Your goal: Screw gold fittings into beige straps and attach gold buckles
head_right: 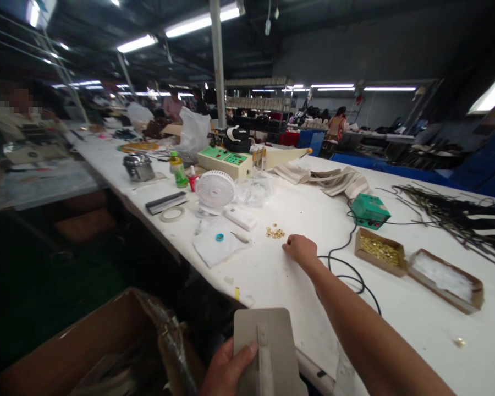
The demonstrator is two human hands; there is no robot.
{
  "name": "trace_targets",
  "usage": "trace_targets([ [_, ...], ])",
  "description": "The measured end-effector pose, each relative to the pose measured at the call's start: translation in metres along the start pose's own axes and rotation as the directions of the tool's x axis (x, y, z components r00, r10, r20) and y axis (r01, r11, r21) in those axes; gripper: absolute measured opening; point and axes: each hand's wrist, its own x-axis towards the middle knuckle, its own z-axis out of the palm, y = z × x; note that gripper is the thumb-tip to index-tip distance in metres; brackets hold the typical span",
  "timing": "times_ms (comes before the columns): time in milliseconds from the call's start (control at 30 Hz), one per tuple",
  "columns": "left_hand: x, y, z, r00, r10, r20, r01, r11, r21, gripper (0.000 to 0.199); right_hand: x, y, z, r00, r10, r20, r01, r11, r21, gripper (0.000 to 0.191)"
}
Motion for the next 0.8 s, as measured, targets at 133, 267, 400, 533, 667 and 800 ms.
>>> trace_targets([
  [133,-0.011,0.007,0.007,1.0,0.014,-0.017,-0.015,0.998,-0.055,0.058,-0.025,-0.002,-0.018,0.997,-0.072,0.014,0.07,0.99,0.122,0.016],
  [267,-0.017,0.014,0.019,0.999,0.024,-0.049,-0.026,0.998,-0.058,0.053,-0.111,-0.004,-0.032,0.988,-0.152,-0.017,0.148,0.926,0.348,0.032],
  [400,-0.017,0.011,0.029,0.996,0.059,-0.066,-0.056,0.998,0.041,0.052,-0.211,-0.013,-0.025,0.967,-0.202,-0.155,0.252,0.674,0.695,0.021],
  [533,-0.022,0.004,0.037,0.994,0.106,-0.017,-0.103,0.987,0.127,0.051,-0.256,-0.01,-0.003,0.907,-0.26,-0.33,0.417,0.649,0.636,0.01],
  [667,-0.034,0.001,0.042,0.992,0.121,-0.029,-0.113,0.975,0.193,0.052,-0.265,0.004,0.0,0.832,-0.359,-0.423,0.538,0.708,0.457,0.01],
  [800,-0.045,0.004,0.046,0.979,0.203,-0.026,-0.185,0.933,0.308,0.048,-0.273,0.009,-0.014,0.789,-0.404,-0.463,0.586,0.721,0.369,0.006],
])
